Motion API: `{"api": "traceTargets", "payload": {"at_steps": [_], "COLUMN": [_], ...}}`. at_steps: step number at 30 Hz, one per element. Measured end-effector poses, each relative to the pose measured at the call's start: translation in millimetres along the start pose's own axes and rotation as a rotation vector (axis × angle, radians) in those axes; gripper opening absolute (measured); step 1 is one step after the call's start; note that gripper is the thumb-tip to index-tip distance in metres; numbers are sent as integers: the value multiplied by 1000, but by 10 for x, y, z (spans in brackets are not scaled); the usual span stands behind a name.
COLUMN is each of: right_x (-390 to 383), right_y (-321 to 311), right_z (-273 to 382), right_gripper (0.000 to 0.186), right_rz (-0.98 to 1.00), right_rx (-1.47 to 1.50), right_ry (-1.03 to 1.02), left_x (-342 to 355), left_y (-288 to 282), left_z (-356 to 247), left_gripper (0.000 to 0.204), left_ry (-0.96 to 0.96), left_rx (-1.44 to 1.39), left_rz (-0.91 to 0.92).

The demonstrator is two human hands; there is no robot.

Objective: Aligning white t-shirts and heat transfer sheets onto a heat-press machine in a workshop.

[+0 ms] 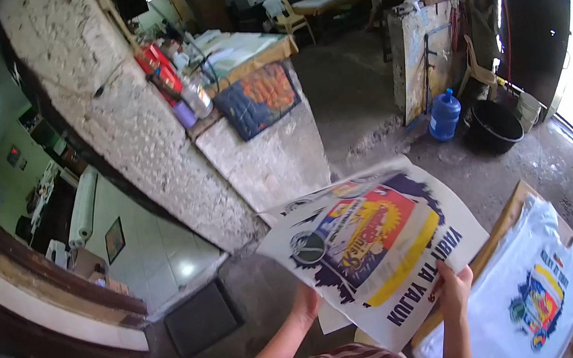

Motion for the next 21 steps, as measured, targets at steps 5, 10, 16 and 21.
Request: {"api": "traceTargets", "payload": {"at_steps": [5, 10, 16, 21], "right_x": [970, 2295, 3648, 5256], "right_y": [74, 568, 1426, 2121], "right_z": [-171, -424, -586, -955], "right_gripper": [8, 20, 22, 20], "right_rz": [-199, -205, -182, -173], "right_rx": [273, 293, 251, 76], "right_ry": [-66, -52, -176, -155], "left_x": [1314, 2742, 4363, 6018], "left_y": [525, 809, 723, 807], "left_z": [-248, -513, -677, -959], "left_gripper": [55, 51, 42, 44], "left_ry": [-64, -243, -76, 0], "left_rx": [178, -2, 17, 0], "left_rz": [-57, 35, -16, 3]}}
Point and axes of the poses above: each hand's wrist, its own x-axis towards the middle knuckle, its own y-axis out of the palm, z = x × y, the point moved 7 cm from there along x, towards the middle knuckle, and after that the axes turned 11 degrees about x, right-handed, at the moved point
